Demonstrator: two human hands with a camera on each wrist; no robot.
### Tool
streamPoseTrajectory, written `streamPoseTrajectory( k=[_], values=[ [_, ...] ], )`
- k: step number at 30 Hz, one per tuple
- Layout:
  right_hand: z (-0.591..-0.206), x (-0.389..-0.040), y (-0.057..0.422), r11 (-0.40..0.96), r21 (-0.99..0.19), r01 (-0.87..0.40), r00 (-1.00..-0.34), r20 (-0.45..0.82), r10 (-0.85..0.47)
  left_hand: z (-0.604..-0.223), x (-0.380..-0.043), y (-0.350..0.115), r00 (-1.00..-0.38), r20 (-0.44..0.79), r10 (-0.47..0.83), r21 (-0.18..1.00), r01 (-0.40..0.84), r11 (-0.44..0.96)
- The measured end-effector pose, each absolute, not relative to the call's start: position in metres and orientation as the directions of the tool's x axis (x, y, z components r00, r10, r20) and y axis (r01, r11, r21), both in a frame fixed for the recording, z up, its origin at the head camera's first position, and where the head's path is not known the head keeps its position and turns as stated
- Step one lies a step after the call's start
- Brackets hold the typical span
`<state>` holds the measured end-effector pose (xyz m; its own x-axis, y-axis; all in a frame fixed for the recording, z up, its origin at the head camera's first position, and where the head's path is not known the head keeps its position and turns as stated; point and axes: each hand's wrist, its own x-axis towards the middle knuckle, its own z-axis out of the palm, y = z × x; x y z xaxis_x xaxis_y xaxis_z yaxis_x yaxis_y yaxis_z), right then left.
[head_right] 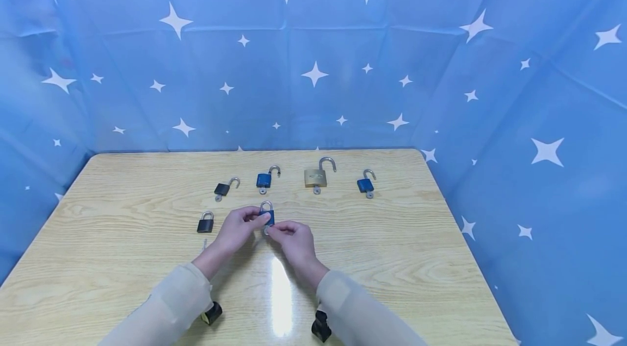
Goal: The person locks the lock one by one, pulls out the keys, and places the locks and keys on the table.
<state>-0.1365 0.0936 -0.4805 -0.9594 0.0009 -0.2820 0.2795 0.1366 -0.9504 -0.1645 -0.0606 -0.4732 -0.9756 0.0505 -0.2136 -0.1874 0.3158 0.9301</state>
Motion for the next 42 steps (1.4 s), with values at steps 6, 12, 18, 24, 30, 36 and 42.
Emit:
streamPoseTrajectory(
  k=[6, 12, 18, 24, 30, 36, 42],
  values=[
    [-0.478, -0.134, 0.093, 0.136, -0.946, 0.295, -0.955, -0.296, 0.015, -0.472, -0.162, -0.058, -0.973, -0.229, 0.04, 0.924, -0.204, 0.324],
    [-0.48, -0.133, 0.093, 0.148, -0.939, 0.312, -0.949, -0.314, 0.007, -0.475, -0.16, -0.058, -0.971, -0.238, 0.031, 0.921, -0.215, 0.325],
    [-0.479, -0.134, 0.094, 0.156, -0.926, 0.344, -0.937, -0.348, -0.001, -0.475, -0.159, -0.056, -0.969, -0.244, 0.033, 0.927, -0.224, 0.301],
    [-0.475, -0.134, 0.096, 0.148, -0.917, 0.372, -0.924, -0.38, -0.033, -0.475, -0.158, -0.055, -0.97, -0.243, 0.034, 0.925, -0.221, 0.31],
    [-0.479, -0.135, 0.096, 0.164, -0.917, 0.364, -0.928, -0.371, -0.018, -0.475, -0.159, -0.053, -0.967, -0.255, 0.026, 0.922, -0.234, 0.308],
    [-0.479, -0.134, 0.095, 0.183, -0.919, 0.35, -0.936, -0.353, 0.018, -0.476, -0.16, -0.05, -0.965, -0.262, 0.013, 0.919, -0.245, 0.31],
    [-0.477, -0.13, 0.094, 0.194, -0.924, 0.33, -0.943, -0.333, 0.022, -0.476, -0.161, -0.05, -0.959, -0.283, 0.022, 0.922, -0.266, 0.281]
  ],
)
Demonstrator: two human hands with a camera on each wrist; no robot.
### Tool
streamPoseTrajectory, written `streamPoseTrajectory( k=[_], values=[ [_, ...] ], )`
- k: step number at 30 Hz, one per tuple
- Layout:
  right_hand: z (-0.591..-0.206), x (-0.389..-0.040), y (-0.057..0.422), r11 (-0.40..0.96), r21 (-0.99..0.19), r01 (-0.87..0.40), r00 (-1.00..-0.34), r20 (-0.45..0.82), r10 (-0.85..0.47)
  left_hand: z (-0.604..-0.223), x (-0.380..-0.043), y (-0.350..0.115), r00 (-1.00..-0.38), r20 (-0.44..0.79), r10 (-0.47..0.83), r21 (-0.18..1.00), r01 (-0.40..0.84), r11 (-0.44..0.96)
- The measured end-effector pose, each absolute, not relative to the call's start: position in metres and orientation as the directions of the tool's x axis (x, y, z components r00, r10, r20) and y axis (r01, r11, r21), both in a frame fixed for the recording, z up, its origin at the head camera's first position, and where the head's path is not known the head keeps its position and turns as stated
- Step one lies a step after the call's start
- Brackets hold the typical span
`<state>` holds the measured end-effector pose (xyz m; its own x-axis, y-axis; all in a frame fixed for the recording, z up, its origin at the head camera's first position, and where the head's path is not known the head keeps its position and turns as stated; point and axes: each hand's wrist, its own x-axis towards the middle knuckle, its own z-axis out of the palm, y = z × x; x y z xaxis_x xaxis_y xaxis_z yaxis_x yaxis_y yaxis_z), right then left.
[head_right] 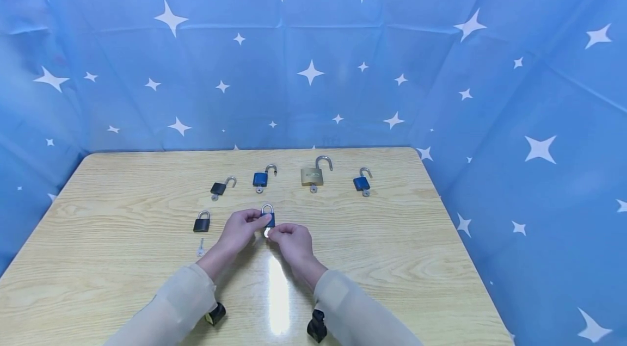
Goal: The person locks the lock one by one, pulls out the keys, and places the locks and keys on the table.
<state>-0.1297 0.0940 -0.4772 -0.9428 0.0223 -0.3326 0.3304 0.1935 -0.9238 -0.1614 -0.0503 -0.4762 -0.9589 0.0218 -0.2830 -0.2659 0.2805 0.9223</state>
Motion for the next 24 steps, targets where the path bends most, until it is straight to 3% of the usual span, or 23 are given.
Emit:
streamPoseTrajectory(
  k=[13, 24],
  values=[
    [-0.471, -0.125, 0.096, 0.238, -0.914, 0.329, -0.931, -0.356, -0.081, -0.468, -0.172, -0.066, -0.959, -0.282, -0.016, 0.917, -0.275, 0.289],
    [-0.474, -0.119, 0.093, 0.338, -0.909, 0.245, -0.939, -0.309, -0.15, -0.469, -0.172, -0.072, -0.969, -0.249, -0.005, 0.876, -0.227, 0.425]
  ],
)
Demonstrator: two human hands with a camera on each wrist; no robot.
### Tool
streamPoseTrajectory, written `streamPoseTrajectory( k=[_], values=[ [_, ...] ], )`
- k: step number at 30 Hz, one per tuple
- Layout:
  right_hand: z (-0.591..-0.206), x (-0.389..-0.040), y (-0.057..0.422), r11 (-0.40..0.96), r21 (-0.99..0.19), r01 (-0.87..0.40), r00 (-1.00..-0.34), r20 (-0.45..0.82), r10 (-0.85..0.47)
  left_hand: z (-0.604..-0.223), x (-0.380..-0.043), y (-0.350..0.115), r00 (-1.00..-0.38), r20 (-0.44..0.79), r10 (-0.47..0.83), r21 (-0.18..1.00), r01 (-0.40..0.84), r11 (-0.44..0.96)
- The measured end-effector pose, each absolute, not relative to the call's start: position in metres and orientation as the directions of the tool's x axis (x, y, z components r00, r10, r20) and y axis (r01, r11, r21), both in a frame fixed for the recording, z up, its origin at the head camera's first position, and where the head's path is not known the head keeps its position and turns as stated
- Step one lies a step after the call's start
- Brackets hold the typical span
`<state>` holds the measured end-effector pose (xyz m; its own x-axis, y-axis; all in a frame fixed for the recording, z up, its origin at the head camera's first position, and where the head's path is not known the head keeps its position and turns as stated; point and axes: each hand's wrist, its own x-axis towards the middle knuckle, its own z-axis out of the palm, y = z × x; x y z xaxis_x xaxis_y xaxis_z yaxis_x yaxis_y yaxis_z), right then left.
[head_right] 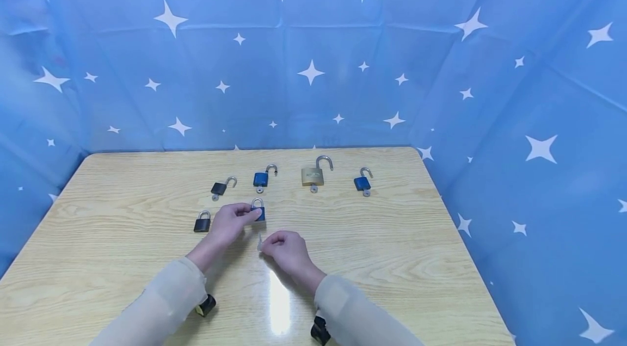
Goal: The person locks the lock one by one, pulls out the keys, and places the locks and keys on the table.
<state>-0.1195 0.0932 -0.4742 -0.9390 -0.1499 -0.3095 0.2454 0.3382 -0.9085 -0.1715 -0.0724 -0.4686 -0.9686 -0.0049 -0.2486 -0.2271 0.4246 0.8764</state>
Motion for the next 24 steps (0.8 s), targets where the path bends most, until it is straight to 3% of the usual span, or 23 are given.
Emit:
streamPoseTrajectory(
  k=[17, 24],
  values=[
    [-0.474, -0.117, 0.071, 0.485, -0.866, 0.121, -0.936, -0.263, -0.235, -0.457, -0.178, -0.111, -0.977, -0.208, 0.047, 0.678, -0.109, 0.727],
    [-0.473, -0.118, 0.061, 0.503, -0.86, 0.088, -0.94, -0.24, -0.245, -0.454, -0.178, -0.123, -0.963, -0.265, 0.037, 0.627, -0.143, 0.766]
  ],
)
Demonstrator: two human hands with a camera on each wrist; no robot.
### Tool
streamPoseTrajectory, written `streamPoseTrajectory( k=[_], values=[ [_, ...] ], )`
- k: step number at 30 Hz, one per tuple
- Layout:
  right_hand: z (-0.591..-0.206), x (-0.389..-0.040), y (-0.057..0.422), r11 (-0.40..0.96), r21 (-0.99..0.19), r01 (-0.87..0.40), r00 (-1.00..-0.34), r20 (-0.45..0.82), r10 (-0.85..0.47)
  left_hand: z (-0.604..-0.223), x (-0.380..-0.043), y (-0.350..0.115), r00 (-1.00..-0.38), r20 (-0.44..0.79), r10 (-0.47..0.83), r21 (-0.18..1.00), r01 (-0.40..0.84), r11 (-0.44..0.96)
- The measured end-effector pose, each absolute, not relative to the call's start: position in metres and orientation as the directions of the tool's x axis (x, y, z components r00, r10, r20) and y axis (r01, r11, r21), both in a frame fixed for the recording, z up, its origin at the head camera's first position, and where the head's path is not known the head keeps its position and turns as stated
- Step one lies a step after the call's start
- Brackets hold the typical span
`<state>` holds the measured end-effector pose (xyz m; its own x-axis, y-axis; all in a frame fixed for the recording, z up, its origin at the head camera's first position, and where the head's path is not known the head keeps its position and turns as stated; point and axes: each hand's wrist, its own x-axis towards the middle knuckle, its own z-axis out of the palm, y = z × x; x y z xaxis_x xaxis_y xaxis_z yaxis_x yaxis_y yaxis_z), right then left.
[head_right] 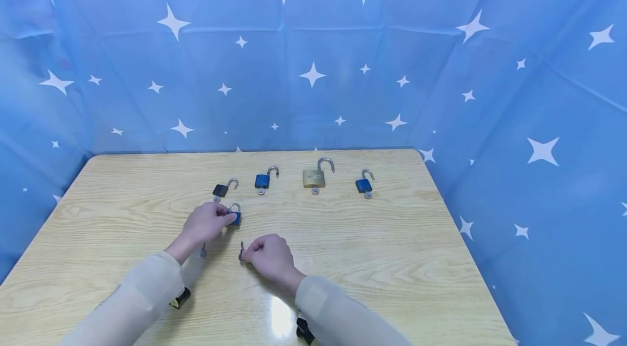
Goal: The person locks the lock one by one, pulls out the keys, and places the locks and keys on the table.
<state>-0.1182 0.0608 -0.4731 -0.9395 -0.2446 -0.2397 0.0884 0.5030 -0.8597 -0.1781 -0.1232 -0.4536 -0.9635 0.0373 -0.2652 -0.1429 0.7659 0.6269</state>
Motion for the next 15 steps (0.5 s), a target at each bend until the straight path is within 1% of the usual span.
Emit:
streamPoseTrajectory(
  k=[7, 15],
  values=[
    [-0.472, -0.119, 0.051, 0.519, -0.851, 0.08, -0.942, -0.235, -0.241, -0.456, -0.178, -0.127, -0.964, -0.267, 0.007, 0.587, -0.157, 0.794],
    [-0.471, -0.121, 0.043, 0.534, -0.841, 0.094, -0.944, -0.245, -0.221, -0.46, -0.18, -0.129, -0.961, -0.276, -0.005, 0.57, -0.168, 0.804]
  ],
)
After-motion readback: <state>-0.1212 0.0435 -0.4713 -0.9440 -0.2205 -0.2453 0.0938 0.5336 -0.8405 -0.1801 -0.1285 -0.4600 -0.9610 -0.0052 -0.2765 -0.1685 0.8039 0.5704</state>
